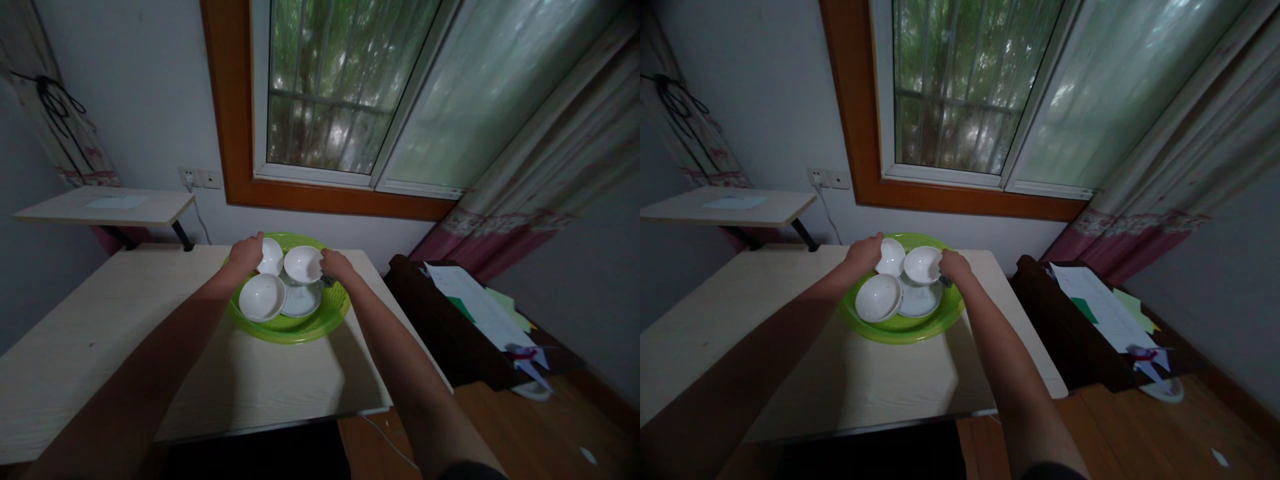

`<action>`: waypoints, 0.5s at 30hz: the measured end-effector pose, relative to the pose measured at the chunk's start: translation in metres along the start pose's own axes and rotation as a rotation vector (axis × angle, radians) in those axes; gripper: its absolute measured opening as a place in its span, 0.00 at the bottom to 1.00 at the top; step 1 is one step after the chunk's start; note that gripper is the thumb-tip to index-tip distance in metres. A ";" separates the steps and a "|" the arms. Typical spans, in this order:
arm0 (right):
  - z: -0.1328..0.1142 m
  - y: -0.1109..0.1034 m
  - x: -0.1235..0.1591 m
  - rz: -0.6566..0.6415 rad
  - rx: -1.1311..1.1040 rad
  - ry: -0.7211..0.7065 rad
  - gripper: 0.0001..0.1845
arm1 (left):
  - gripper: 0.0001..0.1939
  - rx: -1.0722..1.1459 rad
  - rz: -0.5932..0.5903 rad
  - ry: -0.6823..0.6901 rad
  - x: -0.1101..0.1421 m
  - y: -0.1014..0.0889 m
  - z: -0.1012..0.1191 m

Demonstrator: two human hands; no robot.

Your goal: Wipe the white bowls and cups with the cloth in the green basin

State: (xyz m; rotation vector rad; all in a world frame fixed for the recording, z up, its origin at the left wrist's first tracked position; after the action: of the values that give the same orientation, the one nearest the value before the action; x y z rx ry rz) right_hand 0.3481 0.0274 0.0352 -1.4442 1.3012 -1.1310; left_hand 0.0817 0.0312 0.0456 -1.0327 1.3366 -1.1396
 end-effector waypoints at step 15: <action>-0.018 -0.005 0.015 0.086 -0.172 -0.091 0.19 | 0.23 0.246 -0.060 -0.038 -0.006 0.025 -0.020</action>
State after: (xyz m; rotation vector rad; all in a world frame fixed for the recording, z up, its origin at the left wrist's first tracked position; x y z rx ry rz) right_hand 0.3327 0.0123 0.0452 -1.5296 1.4104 -0.9050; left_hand 0.0628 0.0431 0.0221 -0.9145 1.1102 -1.2866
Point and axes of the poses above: each hand's wrist, its own x-axis away from the middle knuckle, its own y-axis out of the palm, z = x × y, the point moved 6 cm from there along -x, towards the middle knuckle, and after that the axes turned 8 degrees about -x, right-handed, at the moved point
